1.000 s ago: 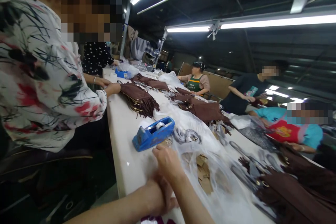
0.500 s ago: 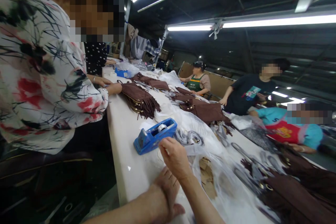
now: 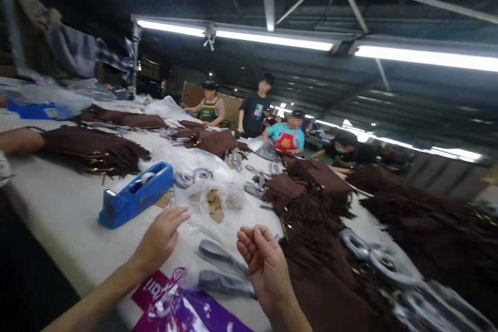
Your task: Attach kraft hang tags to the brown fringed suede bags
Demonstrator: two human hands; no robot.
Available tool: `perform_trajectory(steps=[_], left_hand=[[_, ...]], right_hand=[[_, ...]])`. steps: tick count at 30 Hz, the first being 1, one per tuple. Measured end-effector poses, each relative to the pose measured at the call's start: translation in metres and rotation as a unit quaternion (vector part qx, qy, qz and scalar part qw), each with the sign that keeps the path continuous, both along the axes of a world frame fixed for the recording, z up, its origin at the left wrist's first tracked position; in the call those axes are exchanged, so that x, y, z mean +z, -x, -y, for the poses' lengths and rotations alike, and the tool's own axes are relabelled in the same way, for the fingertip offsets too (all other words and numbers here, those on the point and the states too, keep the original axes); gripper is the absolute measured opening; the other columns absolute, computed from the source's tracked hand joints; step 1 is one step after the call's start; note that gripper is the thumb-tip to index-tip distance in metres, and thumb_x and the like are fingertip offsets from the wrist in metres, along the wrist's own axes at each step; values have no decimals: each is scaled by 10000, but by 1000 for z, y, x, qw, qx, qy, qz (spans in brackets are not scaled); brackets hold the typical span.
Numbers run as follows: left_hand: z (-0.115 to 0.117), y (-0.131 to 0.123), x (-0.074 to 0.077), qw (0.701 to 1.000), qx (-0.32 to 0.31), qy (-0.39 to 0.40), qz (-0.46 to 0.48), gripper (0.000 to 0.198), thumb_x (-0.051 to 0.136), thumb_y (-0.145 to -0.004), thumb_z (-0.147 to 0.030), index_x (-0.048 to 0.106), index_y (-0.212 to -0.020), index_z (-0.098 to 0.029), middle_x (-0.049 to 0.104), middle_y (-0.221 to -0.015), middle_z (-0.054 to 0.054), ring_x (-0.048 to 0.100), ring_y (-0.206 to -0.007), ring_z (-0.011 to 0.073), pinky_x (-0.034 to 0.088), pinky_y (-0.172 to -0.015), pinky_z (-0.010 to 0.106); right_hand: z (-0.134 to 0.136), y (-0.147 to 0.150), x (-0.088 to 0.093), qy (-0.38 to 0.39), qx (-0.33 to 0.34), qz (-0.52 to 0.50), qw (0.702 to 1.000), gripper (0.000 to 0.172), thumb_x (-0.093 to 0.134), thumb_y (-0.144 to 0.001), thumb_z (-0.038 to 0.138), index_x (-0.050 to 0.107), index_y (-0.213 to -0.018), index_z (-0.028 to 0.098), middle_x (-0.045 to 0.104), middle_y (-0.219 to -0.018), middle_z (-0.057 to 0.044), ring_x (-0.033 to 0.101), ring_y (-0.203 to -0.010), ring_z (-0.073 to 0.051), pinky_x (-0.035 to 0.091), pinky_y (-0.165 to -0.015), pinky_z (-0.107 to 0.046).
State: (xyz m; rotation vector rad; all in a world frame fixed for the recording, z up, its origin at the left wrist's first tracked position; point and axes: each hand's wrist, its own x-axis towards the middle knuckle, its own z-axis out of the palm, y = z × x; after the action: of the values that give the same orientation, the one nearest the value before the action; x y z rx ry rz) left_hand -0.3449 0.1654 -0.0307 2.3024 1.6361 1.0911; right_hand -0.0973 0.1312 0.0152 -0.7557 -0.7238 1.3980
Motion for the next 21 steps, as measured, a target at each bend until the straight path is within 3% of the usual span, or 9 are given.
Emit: perform_trajectory(steps=[4,7,9,11,14,17,19,21], left_hand=[[29,-46,46,977,-135,39,158,404,374,-866,-237,625,-1177,-183,619,-1244,71,537,-1159,221,388,-1048,387],[57,-90,64,950,-260,135,110,365,469,-872,-356,620,-1156,-183,678,-1059,54,601,-943,194,464,-878,295],[71,-114,64,929,-323,176,41,294,434,-902,-355,661,-951,-175,665,-785,14,579,-723,149,450,-717,232],[81,-132,58,922,-347,169,-20,339,373,-936,-325,640,-793,-173,608,-651,-4,535,-627,128,399,-643,211],[91,-150,52,922,-355,123,-97,322,366,-949,-291,634,-797,-194,635,-701,2,560,-670,137,378,-655,213],[105,-167,56,897,-378,122,-195,285,389,-925,-233,644,-798,-209,657,-709,20,593,-671,164,394,-639,228],[115,-180,60,878,-378,123,-266,255,420,-872,-164,649,-766,-200,656,-670,44,607,-631,189,411,-613,250],[122,-195,63,863,-377,114,-318,224,457,-799,-100,657,-754,-188,658,-647,68,629,-620,222,430,-599,275]], right_hand=[[43,-24,0,-18,-27,-21,999,317,870,-641,279,597,-775,191,759,-808,-16,727,-723,-155,585,-659,-232],[76,-37,-3,-35,-39,-30,998,299,856,-669,288,593,-771,188,754,-805,-11,721,-707,-145,578,-651,-228],[98,-49,-10,-34,-49,-32,998,298,847,-682,308,588,-767,188,747,-804,-7,716,-687,-142,574,-637,-232],[120,-65,-22,-17,-71,-38,997,293,839,-694,314,584,-767,190,741,-791,-5,708,-661,-130,563,-602,-214],[150,-100,-43,18,-132,-33,990,269,831,-703,289,594,-794,199,734,-772,8,697,-631,-116,551,-569,-192],[173,-143,-57,35,-208,19,977,290,836,-683,295,617,-854,211,738,-856,-6,713,-696,-157,572,-583,-229],[187,-167,-59,37,-294,86,951,359,819,-691,342,619,-968,231,724,-992,-29,714,-821,-198,589,-619,-260],[201,-179,-54,29,-407,205,890,458,760,-745,399,584,-1143,257,680,-1126,-44,681,-959,-212,589,-690,-265]])
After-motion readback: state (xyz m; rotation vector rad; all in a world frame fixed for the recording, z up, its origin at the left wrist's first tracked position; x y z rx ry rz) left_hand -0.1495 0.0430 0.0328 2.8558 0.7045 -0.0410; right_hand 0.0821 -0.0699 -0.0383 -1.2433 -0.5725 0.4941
